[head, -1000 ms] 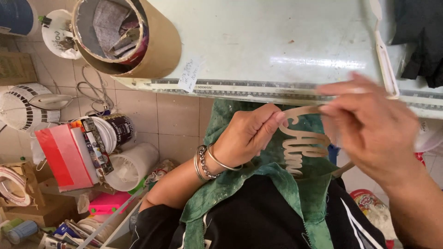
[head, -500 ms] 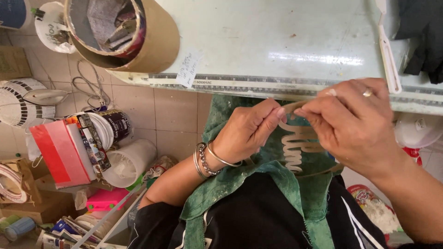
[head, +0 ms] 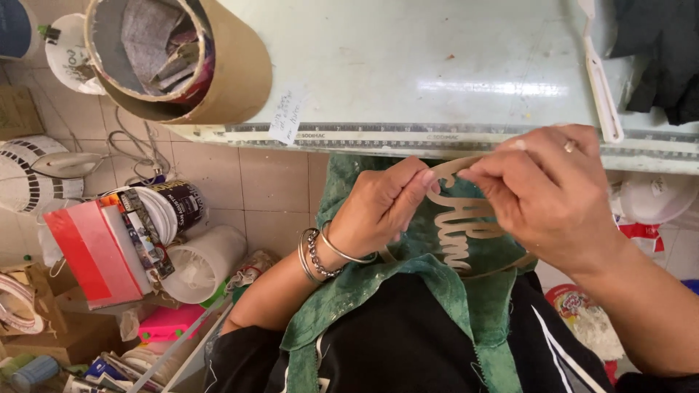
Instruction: Sanding and marking the edges of a circular wooden sign with a name cutout.
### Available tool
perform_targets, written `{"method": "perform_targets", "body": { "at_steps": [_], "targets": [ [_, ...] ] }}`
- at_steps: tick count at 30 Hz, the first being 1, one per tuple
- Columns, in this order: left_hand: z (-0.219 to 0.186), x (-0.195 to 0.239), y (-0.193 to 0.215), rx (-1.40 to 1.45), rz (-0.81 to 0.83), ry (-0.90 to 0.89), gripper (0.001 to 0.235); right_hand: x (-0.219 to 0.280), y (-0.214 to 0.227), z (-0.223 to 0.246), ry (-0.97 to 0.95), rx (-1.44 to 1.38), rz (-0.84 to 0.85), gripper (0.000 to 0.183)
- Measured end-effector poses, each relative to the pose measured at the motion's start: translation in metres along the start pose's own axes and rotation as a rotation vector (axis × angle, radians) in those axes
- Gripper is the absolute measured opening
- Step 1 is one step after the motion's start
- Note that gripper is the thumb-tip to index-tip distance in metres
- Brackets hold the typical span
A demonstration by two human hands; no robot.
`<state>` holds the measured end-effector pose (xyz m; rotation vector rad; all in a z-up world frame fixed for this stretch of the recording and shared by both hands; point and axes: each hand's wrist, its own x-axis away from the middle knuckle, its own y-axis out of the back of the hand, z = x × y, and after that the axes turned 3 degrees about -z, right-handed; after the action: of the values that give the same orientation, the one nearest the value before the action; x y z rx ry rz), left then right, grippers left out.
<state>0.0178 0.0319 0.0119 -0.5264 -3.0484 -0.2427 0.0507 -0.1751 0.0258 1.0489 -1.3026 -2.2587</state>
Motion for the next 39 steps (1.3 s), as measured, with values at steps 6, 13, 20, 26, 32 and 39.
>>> {"method": "perform_targets", "body": {
  "at_steps": [6,13,20,26,32,39],
  "targets": [
    [0.005,0.007,0.005,0.016,-0.050,-0.024,0.029,0.039,0.008,-0.013,-0.075,0.168,-0.030,0.022],
    [0.009,0.011,0.001,0.029,-0.098,-0.001,0.033,0.014,-0.002,-0.007,-0.126,0.032,-0.133,0.019],
    [0.021,0.020,0.004,0.057,-0.162,0.051,0.032,0.048,0.005,-0.008,-0.429,-0.113,-0.012,0.018],
    [0.027,-0.021,0.029,-0.332,-0.191,-0.245,0.032,0.028,0.005,-0.008,-0.571,-0.345,0.074,0.008],
    [0.008,-0.085,0.051,-0.792,-0.196,-0.170,0.038,0.023,-0.006,-0.005,-0.546,-0.139,0.079,0.014],
    [0.025,-0.094,0.046,-0.889,-0.293,-0.258,0.042,-0.001,-0.018,-0.039,-0.492,-0.142,0.149,0.019]
  ]
}}
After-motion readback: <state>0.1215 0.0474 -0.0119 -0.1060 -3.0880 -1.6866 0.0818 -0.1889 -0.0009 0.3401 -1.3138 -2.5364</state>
